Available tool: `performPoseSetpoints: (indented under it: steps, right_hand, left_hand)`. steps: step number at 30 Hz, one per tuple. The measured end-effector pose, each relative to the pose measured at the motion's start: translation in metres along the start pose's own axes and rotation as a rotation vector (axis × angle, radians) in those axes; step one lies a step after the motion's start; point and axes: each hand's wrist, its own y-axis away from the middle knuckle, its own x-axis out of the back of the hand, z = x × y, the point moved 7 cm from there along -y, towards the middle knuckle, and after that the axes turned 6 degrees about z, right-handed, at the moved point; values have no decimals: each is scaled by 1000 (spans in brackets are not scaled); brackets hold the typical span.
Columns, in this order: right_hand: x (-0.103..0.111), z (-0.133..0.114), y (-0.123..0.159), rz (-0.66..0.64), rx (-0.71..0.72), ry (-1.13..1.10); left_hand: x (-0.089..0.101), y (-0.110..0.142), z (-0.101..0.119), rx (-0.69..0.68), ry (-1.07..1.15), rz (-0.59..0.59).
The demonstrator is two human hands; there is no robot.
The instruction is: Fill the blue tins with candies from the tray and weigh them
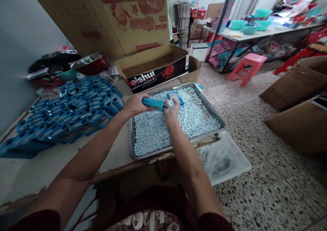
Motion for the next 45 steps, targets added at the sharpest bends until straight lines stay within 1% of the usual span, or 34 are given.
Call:
performPoseSetpoints:
  steps: [2,3,4,6,8,9,10,12,14,18,21,26,30,35,40,45]
  right_hand:
    - [0,8,4,53,-76,-90]
    - [0,12,6,76,-118,-132]
    - [-1,14,8,85,-141,-148]
    - [-2,12,11,84,-117,-151]
    - [-4,3,12,56,-59,-127]
    - [-6,-2,13,32,-44,-108]
    - [-9,-7,14,6,-42,-92]
    - [-19,-19,16,-43,-62,-71]
    - [-35,-33,19,-107,-50,-60]
    - [-66,-56,29,-236,93,27]
    - [-75,-61,34,-284,145,105]
    - [-71,-62,38,-260,132,145]
    - [-71,-64,42,-270,135,162]
    - [-71,-68,43,-244,202,243]
    - [-75,-72,46,-303,290,277]
    - [-75,-71,50,-332,326,261]
  left_hand:
    - [2,5,10,-106,-118,88]
    - [-1,8,15,-172,-147,114]
    - [-5,9,18,-222,-147,116]
    - [-19,10,19,-251,-65,46]
    - [-31,9,13,-205,69,-35]
    - [-33,9,9,-174,129,-43]
    - [-34,8,6,-147,177,-26]
    - [-31,8,2,-116,236,46]
    - [-29,9,2,-92,261,91]
    - [-27,10,8,-32,253,86]
    - [-25,11,11,-8,248,88]
    - [-25,13,13,-7,296,104]
    - [-27,14,14,3,302,107]
    - [-26,14,18,-6,305,110]
    - [-27,12,20,4,340,121]
    - [-30,10,21,7,315,106]
